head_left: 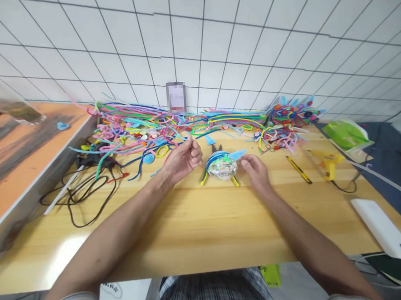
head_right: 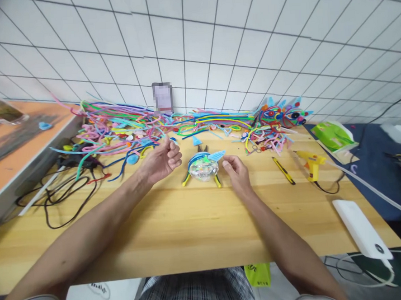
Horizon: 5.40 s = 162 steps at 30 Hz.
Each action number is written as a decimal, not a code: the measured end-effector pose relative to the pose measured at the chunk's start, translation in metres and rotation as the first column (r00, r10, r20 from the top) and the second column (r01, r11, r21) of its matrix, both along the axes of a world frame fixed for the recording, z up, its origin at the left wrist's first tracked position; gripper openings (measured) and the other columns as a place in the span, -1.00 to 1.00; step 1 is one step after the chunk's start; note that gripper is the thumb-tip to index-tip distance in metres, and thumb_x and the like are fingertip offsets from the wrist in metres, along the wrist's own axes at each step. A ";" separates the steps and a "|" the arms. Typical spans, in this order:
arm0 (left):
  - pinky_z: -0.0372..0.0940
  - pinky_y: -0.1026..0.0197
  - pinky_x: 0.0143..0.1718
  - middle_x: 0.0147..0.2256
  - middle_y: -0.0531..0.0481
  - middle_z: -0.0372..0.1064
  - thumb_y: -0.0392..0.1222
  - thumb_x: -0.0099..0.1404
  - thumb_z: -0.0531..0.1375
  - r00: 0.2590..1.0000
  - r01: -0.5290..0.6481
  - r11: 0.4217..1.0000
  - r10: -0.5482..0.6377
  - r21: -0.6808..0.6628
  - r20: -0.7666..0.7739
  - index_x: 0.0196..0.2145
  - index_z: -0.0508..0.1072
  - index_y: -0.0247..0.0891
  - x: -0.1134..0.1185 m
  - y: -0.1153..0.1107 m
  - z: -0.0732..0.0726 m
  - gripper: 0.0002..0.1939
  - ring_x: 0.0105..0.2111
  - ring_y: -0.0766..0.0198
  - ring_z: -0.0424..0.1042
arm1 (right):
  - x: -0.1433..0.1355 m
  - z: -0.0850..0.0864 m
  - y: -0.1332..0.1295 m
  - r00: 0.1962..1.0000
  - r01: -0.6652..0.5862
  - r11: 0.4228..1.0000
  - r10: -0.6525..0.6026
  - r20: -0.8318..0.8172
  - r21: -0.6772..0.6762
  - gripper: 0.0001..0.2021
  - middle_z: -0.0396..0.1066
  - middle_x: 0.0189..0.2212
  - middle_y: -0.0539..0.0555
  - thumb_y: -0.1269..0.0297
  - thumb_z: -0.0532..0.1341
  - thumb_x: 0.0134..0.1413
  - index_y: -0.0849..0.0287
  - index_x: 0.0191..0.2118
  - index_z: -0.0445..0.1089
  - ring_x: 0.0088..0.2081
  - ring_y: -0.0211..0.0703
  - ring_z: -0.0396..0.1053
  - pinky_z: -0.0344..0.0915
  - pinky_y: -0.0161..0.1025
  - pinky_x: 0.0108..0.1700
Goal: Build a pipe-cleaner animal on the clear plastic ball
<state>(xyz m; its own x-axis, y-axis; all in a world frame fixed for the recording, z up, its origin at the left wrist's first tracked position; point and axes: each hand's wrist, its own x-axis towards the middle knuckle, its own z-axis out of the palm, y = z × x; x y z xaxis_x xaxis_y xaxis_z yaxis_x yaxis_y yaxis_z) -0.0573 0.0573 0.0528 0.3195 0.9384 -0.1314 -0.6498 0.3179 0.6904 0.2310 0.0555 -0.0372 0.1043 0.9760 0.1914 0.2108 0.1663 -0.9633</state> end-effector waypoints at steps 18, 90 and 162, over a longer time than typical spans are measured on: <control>0.28 0.36 -0.49 -0.51 0.11 0.33 -0.11 0.23 0.57 0.996 -0.084 0.990 0.085 0.112 -0.004 -0.41 0.47 -0.30 0.002 -0.001 -0.010 -0.62 -0.55 0.42 0.33 | 0.001 0.002 -0.002 0.999 0.035 0.999 -0.035 -0.016 -0.012 -0.58 0.61 -0.20 0.13 -0.18 0.43 0.09 0.05 -0.13 0.55 -0.19 0.03 0.50 0.47 -0.05 -0.16; 0.23 0.35 -0.58 -0.61 0.15 -0.01 -0.04 0.71 -0.10 0.935 0.289 0.957 -0.283 0.004 0.212 -0.52 0.31 -0.26 0.094 -0.081 0.053 -0.39 -0.68 0.38 0.06 | -0.008 0.122 -0.054 0.944 -0.095 0.679 -0.171 0.282 0.728 -0.74 0.68 -0.20 0.03 0.40 0.34 0.32 0.00 0.07 0.50 -0.17 -0.07 0.63 0.56 -0.08 -0.06; 0.34 0.08 -0.05 -0.25 -0.08 0.51 -0.26 0.30 0.37 0.018 0.260 0.854 0.463 0.451 -0.886 -0.22 0.57 -0.26 0.004 0.106 -0.031 -0.90 -0.21 0.09 0.47 | 0.050 0.003 0.022 0.937 -0.081 0.996 0.091 0.336 -0.043 -0.73 0.69 -0.33 0.06 0.23 0.16 0.14 0.09 -0.22 0.62 -0.28 -0.04 0.60 0.47 -0.09 -0.12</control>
